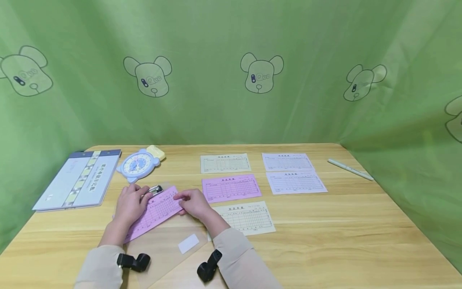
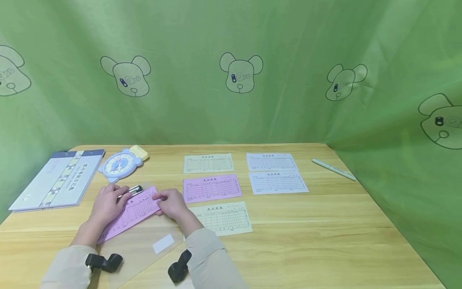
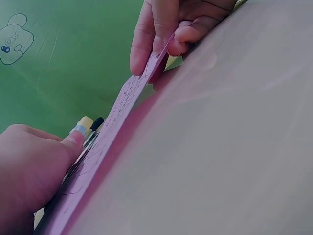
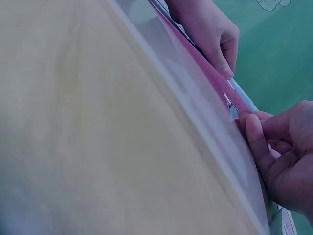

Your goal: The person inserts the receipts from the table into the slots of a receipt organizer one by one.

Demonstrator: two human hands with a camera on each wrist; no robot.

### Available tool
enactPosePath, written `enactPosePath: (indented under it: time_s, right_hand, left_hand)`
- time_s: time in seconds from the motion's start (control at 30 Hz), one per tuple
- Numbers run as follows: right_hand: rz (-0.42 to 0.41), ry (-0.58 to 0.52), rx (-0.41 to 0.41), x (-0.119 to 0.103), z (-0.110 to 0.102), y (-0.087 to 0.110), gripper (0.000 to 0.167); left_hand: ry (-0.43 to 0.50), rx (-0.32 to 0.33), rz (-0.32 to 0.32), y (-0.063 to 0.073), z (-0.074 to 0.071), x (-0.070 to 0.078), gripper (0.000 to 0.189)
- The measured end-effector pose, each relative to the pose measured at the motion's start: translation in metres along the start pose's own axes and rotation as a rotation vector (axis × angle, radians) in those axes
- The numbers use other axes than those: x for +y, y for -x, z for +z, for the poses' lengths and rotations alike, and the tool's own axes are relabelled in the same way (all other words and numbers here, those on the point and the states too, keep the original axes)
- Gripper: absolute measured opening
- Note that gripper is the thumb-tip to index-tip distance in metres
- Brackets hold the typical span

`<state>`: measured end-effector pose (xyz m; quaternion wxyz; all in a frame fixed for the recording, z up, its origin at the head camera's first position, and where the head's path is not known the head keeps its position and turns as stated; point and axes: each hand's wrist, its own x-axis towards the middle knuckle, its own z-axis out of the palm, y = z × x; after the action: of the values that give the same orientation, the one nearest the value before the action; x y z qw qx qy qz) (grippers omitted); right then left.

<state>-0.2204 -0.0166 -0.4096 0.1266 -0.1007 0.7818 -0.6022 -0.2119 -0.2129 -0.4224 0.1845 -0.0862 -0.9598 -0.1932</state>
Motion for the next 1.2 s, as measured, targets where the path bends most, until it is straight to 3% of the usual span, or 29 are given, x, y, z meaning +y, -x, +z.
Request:
enactPosePath:
  time_s: [0.53,1.2]
  right_hand:
    - [0.065,-0.064,0.072,-0.0024,-0.0012,0.0017,0.026]
    - [0.128,-0.255,0.188,-0.0024,-0.0011,0.0003,0.035]
  left_hand:
    - [-0.003,0.052,0.036,0.0004,0.0011,-0.0003,0.023]
    - [0.017,0.051,0.02,0.0002,0.0003,0.0005,0.021]
